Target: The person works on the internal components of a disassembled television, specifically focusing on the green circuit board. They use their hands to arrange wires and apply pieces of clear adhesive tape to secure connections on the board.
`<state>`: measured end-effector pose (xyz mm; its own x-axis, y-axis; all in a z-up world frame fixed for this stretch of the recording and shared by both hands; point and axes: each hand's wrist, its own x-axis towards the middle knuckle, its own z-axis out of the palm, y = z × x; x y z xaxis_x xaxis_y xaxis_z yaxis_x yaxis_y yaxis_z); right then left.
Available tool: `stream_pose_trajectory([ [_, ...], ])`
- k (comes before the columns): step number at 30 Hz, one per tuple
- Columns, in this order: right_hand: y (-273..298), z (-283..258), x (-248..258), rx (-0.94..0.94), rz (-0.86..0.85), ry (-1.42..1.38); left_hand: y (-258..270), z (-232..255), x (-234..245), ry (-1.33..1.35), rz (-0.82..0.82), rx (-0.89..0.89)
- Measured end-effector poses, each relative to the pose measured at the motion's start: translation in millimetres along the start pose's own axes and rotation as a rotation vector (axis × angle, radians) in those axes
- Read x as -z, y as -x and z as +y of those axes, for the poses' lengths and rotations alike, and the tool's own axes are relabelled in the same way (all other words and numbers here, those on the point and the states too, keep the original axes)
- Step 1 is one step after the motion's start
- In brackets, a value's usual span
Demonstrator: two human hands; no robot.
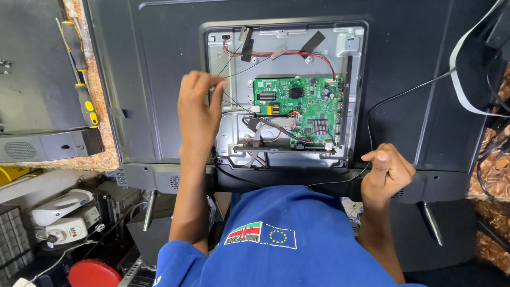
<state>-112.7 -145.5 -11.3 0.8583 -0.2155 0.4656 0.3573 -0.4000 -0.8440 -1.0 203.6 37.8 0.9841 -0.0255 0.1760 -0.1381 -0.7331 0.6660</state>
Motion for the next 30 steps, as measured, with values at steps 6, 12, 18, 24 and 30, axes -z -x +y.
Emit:
stream_pose_trajectory([
  [6, -4.7, -4.3, -4.3, 0.017, -0.045, -0.01, -33.1, -34.8, -42.7, -0.278, 0.057, -0.002],
  [12, -2.8, 1.7, 7.9, -0.005, -0.042, 0.054, -41.1, -9.6, -40.9, -0.182, 0.068, -0.007],
  [18, -2.6, 0.6, 7.0, -0.009, -0.037, 0.07, -27.8, -4.7, -32.0, -0.17, -0.118, -0.178],
  [24, -8.7, -32.9, 4.0, 0.074, -0.073, 0.051, 12.3, 36.3, 4.3, -0.072, 0.111, -0.216],
  [30, 8.7, -80.5, -25.1, 0.093, -0.236, -0.015, 97.4, 52.4, 28.6, 0.138, 0.302, -0.225],
])
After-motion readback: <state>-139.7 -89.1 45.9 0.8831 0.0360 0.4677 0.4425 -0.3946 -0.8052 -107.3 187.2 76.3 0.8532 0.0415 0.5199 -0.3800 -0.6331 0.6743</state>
